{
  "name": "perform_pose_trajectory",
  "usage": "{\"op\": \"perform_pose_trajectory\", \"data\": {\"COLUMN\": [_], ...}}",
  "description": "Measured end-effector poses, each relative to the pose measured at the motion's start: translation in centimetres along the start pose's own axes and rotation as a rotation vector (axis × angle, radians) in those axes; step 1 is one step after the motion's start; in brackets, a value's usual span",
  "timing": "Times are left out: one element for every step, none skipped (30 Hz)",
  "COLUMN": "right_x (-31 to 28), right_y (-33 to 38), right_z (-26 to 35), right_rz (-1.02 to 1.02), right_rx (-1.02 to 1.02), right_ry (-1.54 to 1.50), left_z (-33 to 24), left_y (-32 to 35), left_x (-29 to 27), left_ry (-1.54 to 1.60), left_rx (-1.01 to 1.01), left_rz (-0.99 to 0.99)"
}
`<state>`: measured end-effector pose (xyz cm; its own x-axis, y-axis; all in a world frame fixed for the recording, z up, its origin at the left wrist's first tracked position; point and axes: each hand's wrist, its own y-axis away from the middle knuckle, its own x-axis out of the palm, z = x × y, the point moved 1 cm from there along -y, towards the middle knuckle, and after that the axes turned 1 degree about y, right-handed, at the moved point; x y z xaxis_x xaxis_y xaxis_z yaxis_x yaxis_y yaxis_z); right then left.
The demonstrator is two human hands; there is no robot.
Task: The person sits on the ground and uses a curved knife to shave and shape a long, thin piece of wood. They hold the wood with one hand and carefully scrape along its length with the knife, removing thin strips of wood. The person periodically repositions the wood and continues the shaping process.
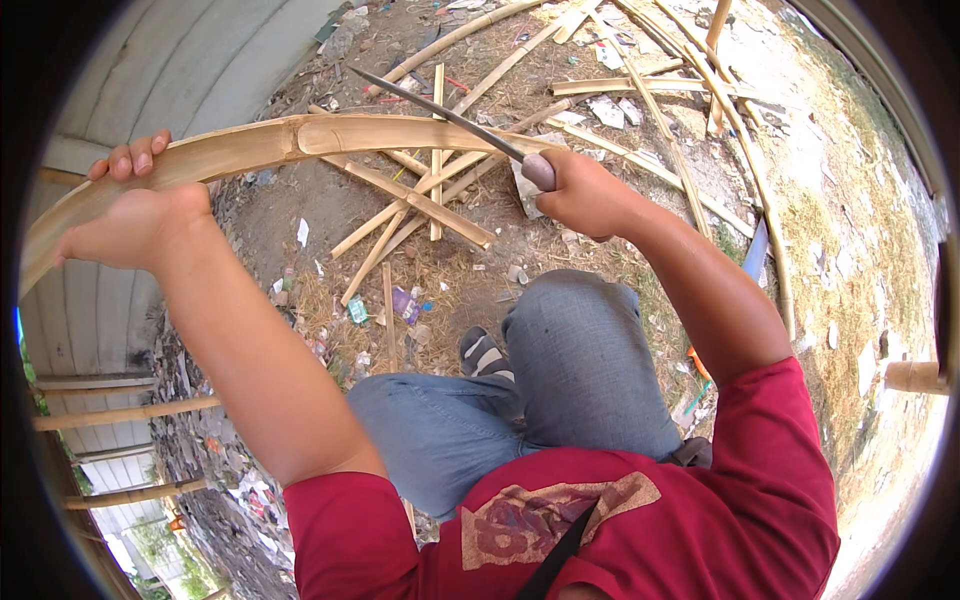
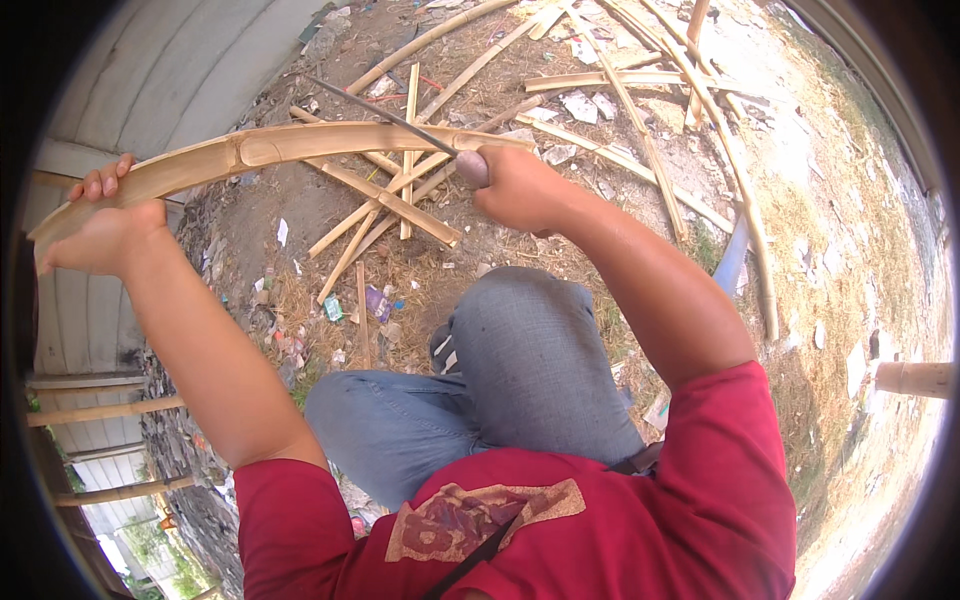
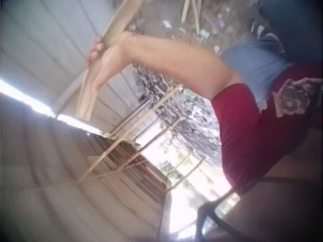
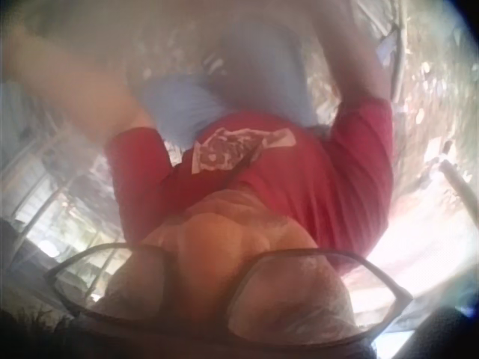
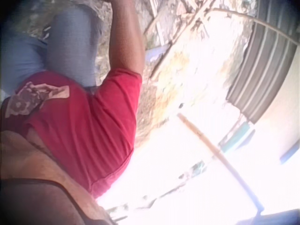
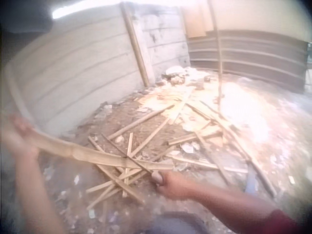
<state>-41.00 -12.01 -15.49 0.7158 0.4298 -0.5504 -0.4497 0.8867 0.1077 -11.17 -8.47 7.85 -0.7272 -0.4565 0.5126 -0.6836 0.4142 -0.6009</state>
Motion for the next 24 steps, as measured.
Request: {"op": "perform_pose_trajectory", "data": {"right_x": [0.1, 0.2, 0.3, 0.6, 0.7, 1.4, 2.5, 3.6, 4.2, 4.0, 3.8, 3.2, 2.5, 0.9, 0.3, -0.2, -0.5, -0.7, -0.4, -0.1, 0.1, 0.7, 1.8, 3.1], "right_y": [0.1, 0.2, -0.2, -0.6, -1.1, -1.6, -1.8, -1.9, -1.7, -1.4, -1.8, -2.1, -1.6, -0.9, -0.8, -0.9, -0.8, -0.7, -0.7, -0.9, -1.1, -1.8, -1.7, -1.7], "right_z": [2.5, 4.2, 4.2, 4.1, 3.8, 1.1, -3.1, -7.7, -12.3, -12.9, -13.1, -13.5, -12.1, -7.7, -6.8, -5.9, -3.5, -1.1, 0.2, 1.2, 1.6, 0.2, -2.2, -5.4], "right_rz": [-0.009, -0.022, -0.018, -0.011, -0.010, 0.012, -0.049, -0.109, -0.065, -0.012, -0.002, 0.004, 0.028, 0.106, 0.046, -0.013, -0.036, -0.055, -0.063, -0.072, -0.078, -0.042, -0.025, -0.006], "right_rx": [-0.116, -0.234, -0.256, -0.281, -0.306, -0.230, -0.086, 0.054, 0.166, 0.276, 0.277, 0.280, 0.293, 0.419, 0.251, 0.082, -0.064, -0.210, -0.259, -0.310, -0.363, -0.311, -0.207, -0.111], "right_ry": [-0.026, -0.051, -0.052, -0.055, -0.056, -0.064, -0.001, 0.061, 0.036, 0.009, 0.021, 0.033, 0.041, -0.046, -0.004, 0.037, 0.015, -0.006, -0.009, -0.015, -0.021, -0.075, -0.107, -0.135], "left_z": [0.1, 0.1, 0.2, 0.3, 0.4, 0.4, 0.7, 1.0, 1.1, 1.0, 1.0, 1.0, 1.1, 1.2, 1.0, 0.9, 0.9, 0.8, 1.0, 1.0, 1.2, 1.3, 1.3, 1.3], "left_y": [-0.2, -0.8, -1.2, -1.4, -1.7, -2.0, -2.2, -2.2, -2.1, -1.9, -1.4, -1.1, -1.1, -1.3, -1.5, -1.8, -2.2, -2.3, -2.1, -2.0, -1.9, -1.8, -1.7, -1.6], "left_x": [0.1, 0.0, 0.0, -0.2, -0.2, -0.3, -0.3, -0.6, -0.7, -0.8, -0.7, -0.4, -0.7, -0.9, 0.0, 0.8, 0.9, 1.0, 1.4, 1.8, 2.1, 2.3, 2.6, 2.8], "left_ry": [-0.003, -0.001, 0.003, -0.023, -0.044, -0.067, -0.080, -0.092, -0.107, -0.106, -0.101, -0.094, -0.073, -0.052, -0.003, -0.006, -0.027, -0.050, -0.060, -0.070, -0.083, -0.109, -0.134, -0.155], "left_rx": [-0.007, -0.014, -0.019, -0.020, -0.022, -0.023, -0.019, -0.011, -0.003, 0.002, 0.004, 0.005, -0.006, -0.021, -0.030, -0.023, -0.017, -0.012, 0.007, 0.029, 0.052, 0.047, 0.039, 0.038], "left_rz": [0.020, 0.040, 0.061, 0.034, 0.009, -0.016, -0.045, -0.075, -0.106, -0.104, -0.100, -0.095, -0.072, -0.054, -0.024, 0.000, 0.019, 0.034, 0.010, -0.012, -0.037, -0.073, -0.108, -0.149]}}
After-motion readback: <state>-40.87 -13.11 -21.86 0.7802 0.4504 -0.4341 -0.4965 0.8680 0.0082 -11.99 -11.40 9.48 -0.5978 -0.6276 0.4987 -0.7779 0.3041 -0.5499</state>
